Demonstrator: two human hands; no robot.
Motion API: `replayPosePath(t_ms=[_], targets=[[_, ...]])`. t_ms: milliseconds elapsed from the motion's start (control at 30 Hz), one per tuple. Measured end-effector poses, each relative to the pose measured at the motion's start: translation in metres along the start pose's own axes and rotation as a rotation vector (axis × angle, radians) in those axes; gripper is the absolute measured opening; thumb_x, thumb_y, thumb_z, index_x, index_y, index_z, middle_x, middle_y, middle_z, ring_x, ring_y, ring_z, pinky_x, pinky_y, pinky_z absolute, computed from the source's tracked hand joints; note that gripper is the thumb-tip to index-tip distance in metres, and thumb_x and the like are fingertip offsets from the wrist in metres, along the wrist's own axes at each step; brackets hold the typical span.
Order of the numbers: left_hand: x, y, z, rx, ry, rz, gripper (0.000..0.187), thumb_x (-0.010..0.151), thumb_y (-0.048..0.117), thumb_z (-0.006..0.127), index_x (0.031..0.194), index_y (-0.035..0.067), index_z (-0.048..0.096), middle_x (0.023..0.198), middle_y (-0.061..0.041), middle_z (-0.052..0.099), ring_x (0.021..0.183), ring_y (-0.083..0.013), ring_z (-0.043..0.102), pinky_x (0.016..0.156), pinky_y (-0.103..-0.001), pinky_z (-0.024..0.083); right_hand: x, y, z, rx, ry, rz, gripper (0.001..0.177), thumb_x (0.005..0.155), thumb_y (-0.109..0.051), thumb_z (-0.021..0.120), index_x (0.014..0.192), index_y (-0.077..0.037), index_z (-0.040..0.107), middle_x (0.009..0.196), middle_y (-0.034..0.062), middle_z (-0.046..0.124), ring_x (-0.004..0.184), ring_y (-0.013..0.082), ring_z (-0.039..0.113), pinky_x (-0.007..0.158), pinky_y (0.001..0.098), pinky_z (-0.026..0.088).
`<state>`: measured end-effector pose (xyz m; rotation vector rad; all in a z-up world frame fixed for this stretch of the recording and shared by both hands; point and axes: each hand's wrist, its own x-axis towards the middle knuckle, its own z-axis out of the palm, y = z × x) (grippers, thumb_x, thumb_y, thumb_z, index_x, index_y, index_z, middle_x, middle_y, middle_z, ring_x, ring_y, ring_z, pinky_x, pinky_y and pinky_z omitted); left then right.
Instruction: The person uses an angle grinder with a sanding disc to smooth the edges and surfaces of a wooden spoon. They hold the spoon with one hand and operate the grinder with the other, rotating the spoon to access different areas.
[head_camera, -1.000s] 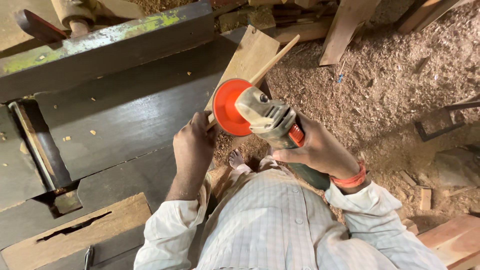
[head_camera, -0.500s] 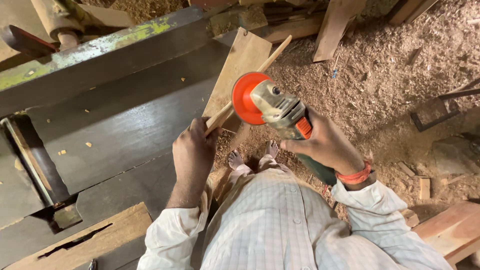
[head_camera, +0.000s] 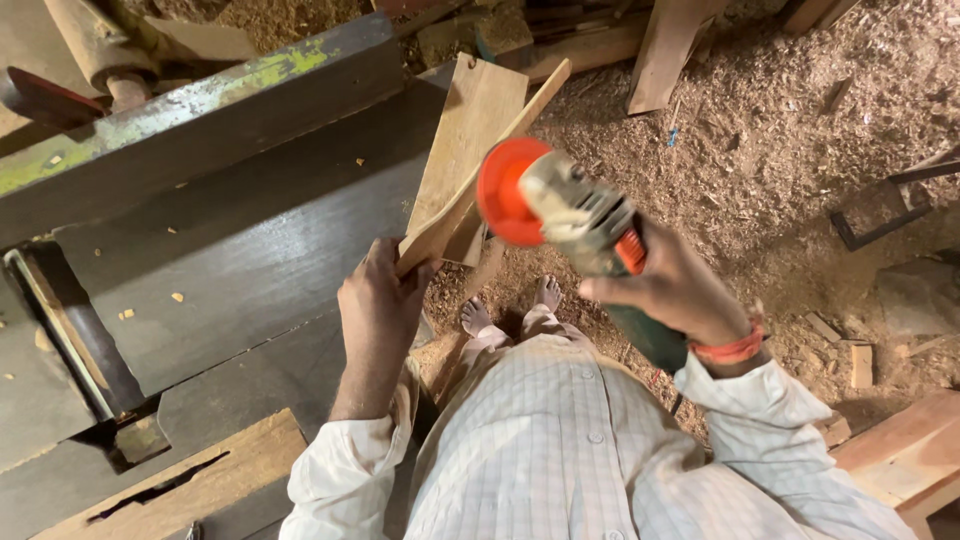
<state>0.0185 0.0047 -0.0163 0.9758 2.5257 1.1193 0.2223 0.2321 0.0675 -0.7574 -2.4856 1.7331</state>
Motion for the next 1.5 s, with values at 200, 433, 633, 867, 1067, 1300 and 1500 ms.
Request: replayPosePath(t_ms=[200,433,633,867,1067,1300,1500], targets=[[0.001,0.001,-0.005,0.036,0.048,0.014,0.027,0.089,0.023,0.082,0.102,0.006,0.067,0.084,-0.014,0.073,0.072,-0.0325,0.072,0.062,-0.043,0.057,-0.004,-0.005,0.022,-0.116,-0.007,-0.21,0.083,0.077,-0.032,0.084,0.147,-0.002,0.053,0.116,0.0092,0.063,0.106,0.0247,0.065,0.1,0.0382,0.052],[-0.004,-0.01,-0.017,0.053,0.052,0.039,0.017,0.093,0.021,0.077,0.1,0.008,0.067,0.081,-0.011,0.074,0.073,-0.0309,0.072,0.063,-0.043,0.057,-0.015,-0.005,-0.001,0.016,-0.015,0.017,0.07,0.077,-0.036,0.082,0.132,-0.002,0.057,0.112,0.0068,0.072,0.099,0.0181,0.07,0.096,0.0341,0.058],[-0.015,-0.011,-0.004,0.153,0.07,0.029,0.024,0.093,0.025,0.079,0.098,0.006,0.063,0.081,-0.011,0.07,0.075,-0.0326,0.069,0.064,-0.045,0.056,-0.015,-0.009,0.004,-0.022,-0.043,0.051,0.069,0.076,-0.038,0.083,0.13,-0.002,0.059,0.111,0.0086,0.073,0.099,0.0173,0.071,0.097,0.0348,0.058],[-0.021,-0.011,-0.003,0.206,0.081,0.122,0.017,0.096,0.018,0.072,0.106,0.008,0.062,0.086,-0.01,0.069,0.082,-0.032,0.068,0.067,-0.044,0.056,-0.003,-0.022,0.032,-0.062,-0.148,-0.071,0.091,0.073,-0.032,0.081,0.151,-0.002,0.045,0.123,0.0087,0.071,0.105,0.0213,0.072,0.1,0.0349,0.054],[-0.02,-0.01,-0.003,0.21,0.091,0.133,0.018,0.097,0.022,0.073,0.104,0.008,0.063,0.082,-0.01,0.068,0.079,-0.0311,0.068,0.064,-0.044,0.056,0.003,-0.024,0.026,-0.342,-0.071,0.026,0.095,0.067,-0.027,0.085,0.153,-0.009,0.049,0.111,0.0176,0.067,0.097,0.0265,0.072,0.091,0.0363,0.059],[-0.02,-0.011,-0.004,0.198,0.053,0.102,0.021,0.097,0.025,0.074,0.102,0.007,0.063,0.081,-0.009,0.069,0.076,-0.0283,0.068,0.064,-0.042,0.057,0.011,-0.014,0.01,-0.305,-0.019,0.062,0.094,0.072,-0.033,0.081,0.155,-0.013,0.04,0.117,0.0118,0.074,0.093,0.0244,0.076,0.089,0.0388,0.061],[-0.023,-0.013,-0.004,0.22,0.049,0.079,0.022,0.094,0.026,0.075,0.104,0.008,0.065,0.083,-0.01,0.07,0.078,-0.0303,0.07,0.065,-0.043,0.057,0.02,-0.004,-0.01,-0.284,0.067,0.033,0.082,0.074,-0.033,0.079,0.148,-0.013,0.05,0.116,0.0087,0.074,0.097,0.0243,0.074,0.091,0.0405,0.059]])
